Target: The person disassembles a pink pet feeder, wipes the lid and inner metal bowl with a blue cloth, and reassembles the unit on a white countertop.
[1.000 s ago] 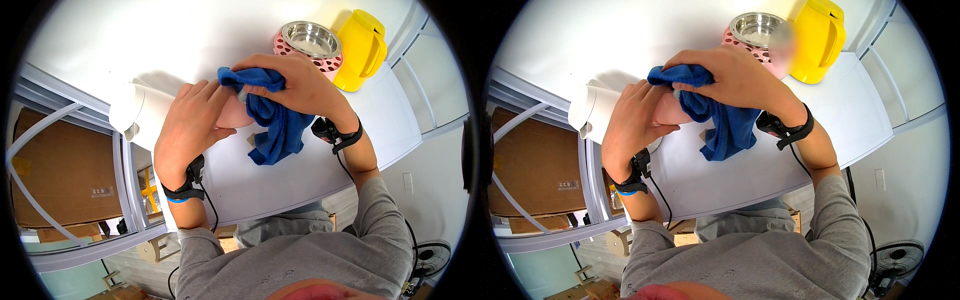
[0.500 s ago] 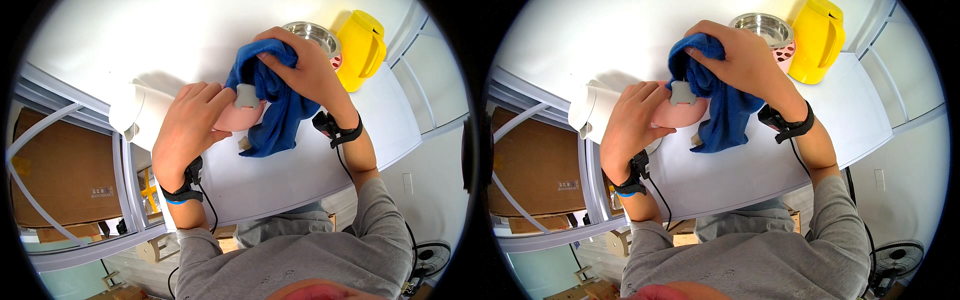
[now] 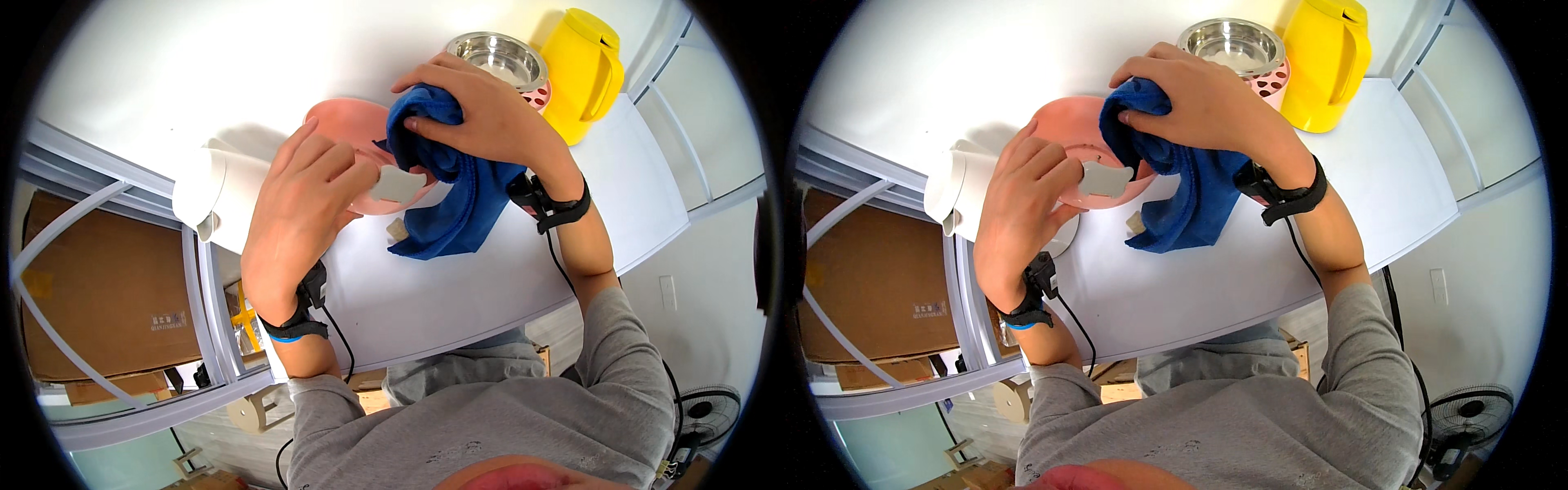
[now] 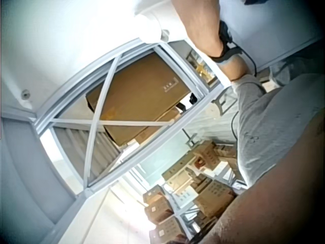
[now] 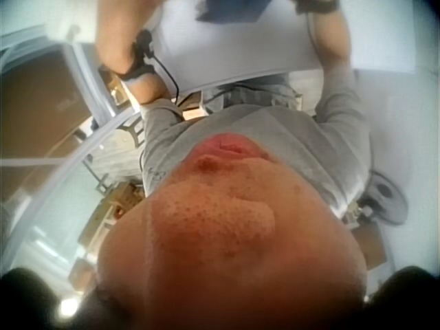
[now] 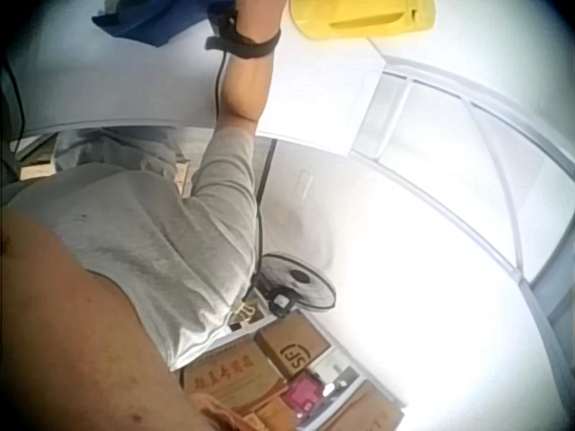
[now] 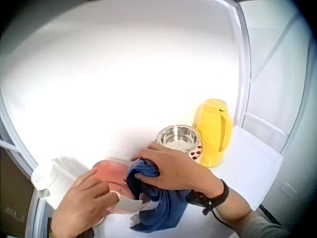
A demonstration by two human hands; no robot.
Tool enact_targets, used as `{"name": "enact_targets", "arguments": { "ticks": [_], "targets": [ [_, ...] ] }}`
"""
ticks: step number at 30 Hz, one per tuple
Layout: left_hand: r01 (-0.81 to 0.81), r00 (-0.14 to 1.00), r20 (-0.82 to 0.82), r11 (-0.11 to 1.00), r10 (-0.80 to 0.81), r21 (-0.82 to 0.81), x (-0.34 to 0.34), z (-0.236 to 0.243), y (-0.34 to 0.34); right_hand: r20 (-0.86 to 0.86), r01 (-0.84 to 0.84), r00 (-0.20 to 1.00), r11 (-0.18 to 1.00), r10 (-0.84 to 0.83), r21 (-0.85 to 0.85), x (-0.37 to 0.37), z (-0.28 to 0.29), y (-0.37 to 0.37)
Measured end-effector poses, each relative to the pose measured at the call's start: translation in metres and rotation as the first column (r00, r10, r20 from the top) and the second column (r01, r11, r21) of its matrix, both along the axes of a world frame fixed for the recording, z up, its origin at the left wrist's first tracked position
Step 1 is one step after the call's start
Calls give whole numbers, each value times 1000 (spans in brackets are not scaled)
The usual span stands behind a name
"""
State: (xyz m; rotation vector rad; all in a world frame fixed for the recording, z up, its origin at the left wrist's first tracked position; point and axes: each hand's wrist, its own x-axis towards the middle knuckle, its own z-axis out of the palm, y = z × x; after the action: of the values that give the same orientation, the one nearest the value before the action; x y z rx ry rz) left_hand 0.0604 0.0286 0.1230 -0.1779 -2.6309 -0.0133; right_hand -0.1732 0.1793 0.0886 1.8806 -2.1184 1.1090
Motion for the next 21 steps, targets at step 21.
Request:
{"name": "enact_targets", "arguments": {
  "ticks": [21],
  "targets": [
    [-102, 995, -31, 991, 100, -82, 13, 10, -1, 121, 117, 983, 981, -136, 154, -13, 4, 1]
  ]
}}
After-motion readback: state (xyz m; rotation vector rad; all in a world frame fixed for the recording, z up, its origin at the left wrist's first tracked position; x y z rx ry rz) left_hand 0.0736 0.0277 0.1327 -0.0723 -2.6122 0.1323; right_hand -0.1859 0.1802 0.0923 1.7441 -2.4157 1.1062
